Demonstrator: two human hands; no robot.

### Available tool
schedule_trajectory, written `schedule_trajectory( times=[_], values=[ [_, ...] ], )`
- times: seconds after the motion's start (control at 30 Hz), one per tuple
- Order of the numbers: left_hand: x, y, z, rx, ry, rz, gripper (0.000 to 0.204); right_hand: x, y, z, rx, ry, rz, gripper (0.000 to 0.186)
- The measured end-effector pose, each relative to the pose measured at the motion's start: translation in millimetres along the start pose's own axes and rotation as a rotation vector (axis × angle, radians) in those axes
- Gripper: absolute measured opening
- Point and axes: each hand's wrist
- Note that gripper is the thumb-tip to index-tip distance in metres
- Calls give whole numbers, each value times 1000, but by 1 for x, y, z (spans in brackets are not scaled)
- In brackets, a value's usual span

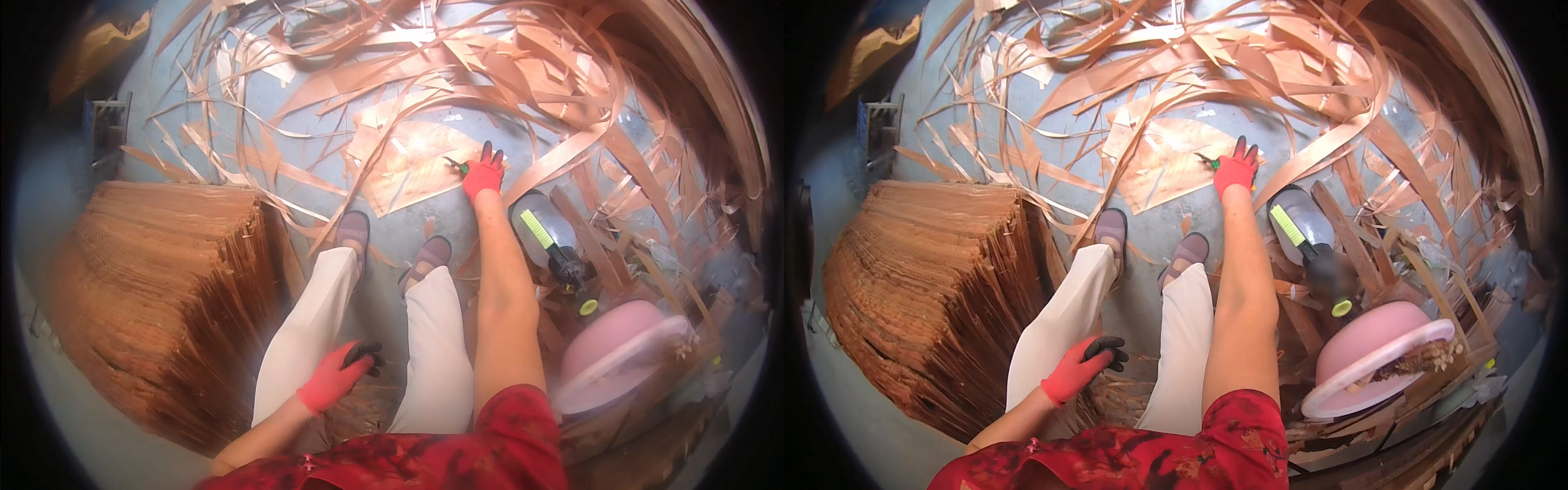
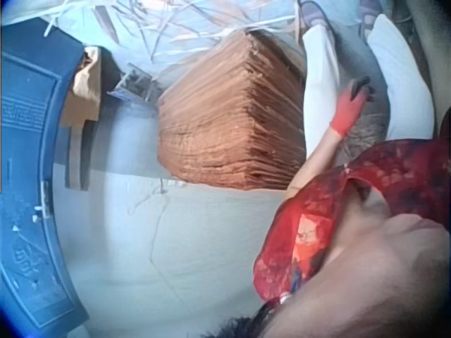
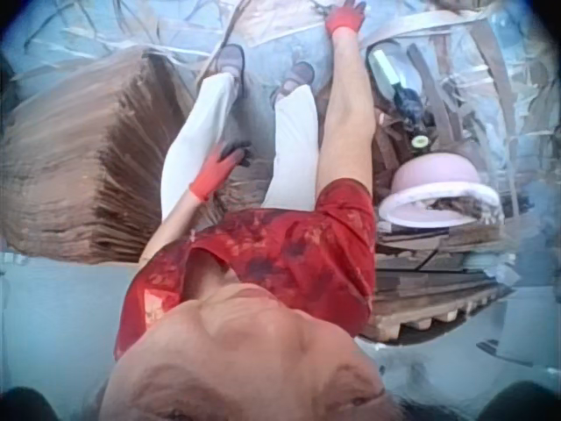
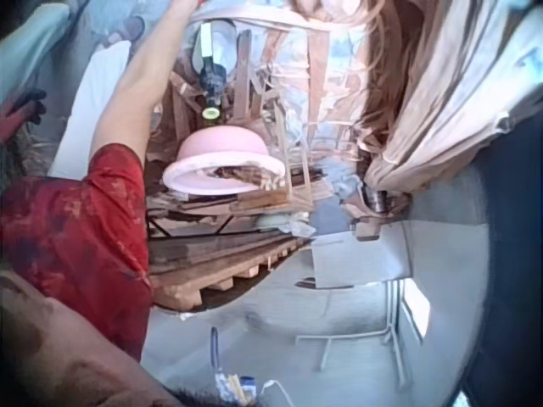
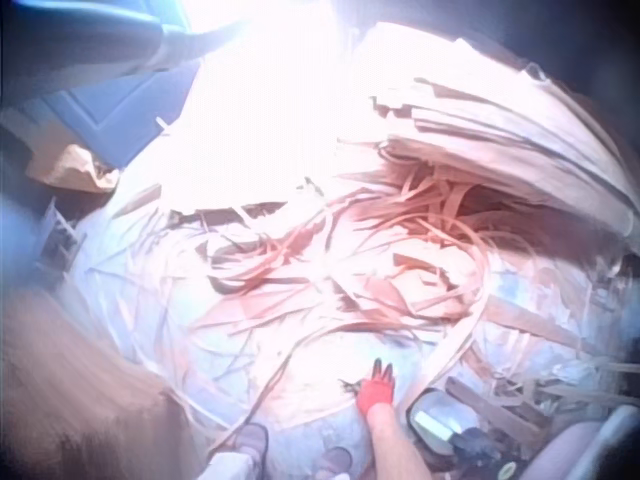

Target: The person trims wood veneer sheets with a utility knife, applies adhesive tape to the edges, and measures the dimensions with a tape measure.

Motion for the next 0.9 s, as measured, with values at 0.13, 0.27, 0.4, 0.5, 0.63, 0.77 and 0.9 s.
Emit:
schedule_trajectory(
  times=[0.13, 0.27, 0.4, 0.5, 0.63, 0.77, 0.9],
  values=[
    [-4, -5, 0, 16, 0, 58, 36, -6, 24, 7, -53, -41, 155, 26],
    [-1, -5, 5, 41, 66, 97, 37, 23, 36, 60, 139, 80, 92, 26],
    [25, -3, 7, 23, 51, 216, 37, 43, 10, 101, 28, 77, -385, 23],
    [31, 0, 11, 36, 71, 230, 37, 41, -15, 94, 149, -96, -48, 26],
    [15, -9, 4, 39, 39, 213, 37, 14, 10, 41, 42, -183, 29, 40],
    [17, -17, 1, 51, 37, 183, 36, 0, 30, 25, 190, -316, 415, 50],
    [19, -16, -2, 61, 50, 162, 37, -3, 31, 95, 238, -258, 438, 27]
  ],
)
Point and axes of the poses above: each hand's wrist, its own z-axis away from the middle knuckle, its own y-axis out of the palm, x = y × z, and after that the axes turned 11 degrees about -z, right-handed
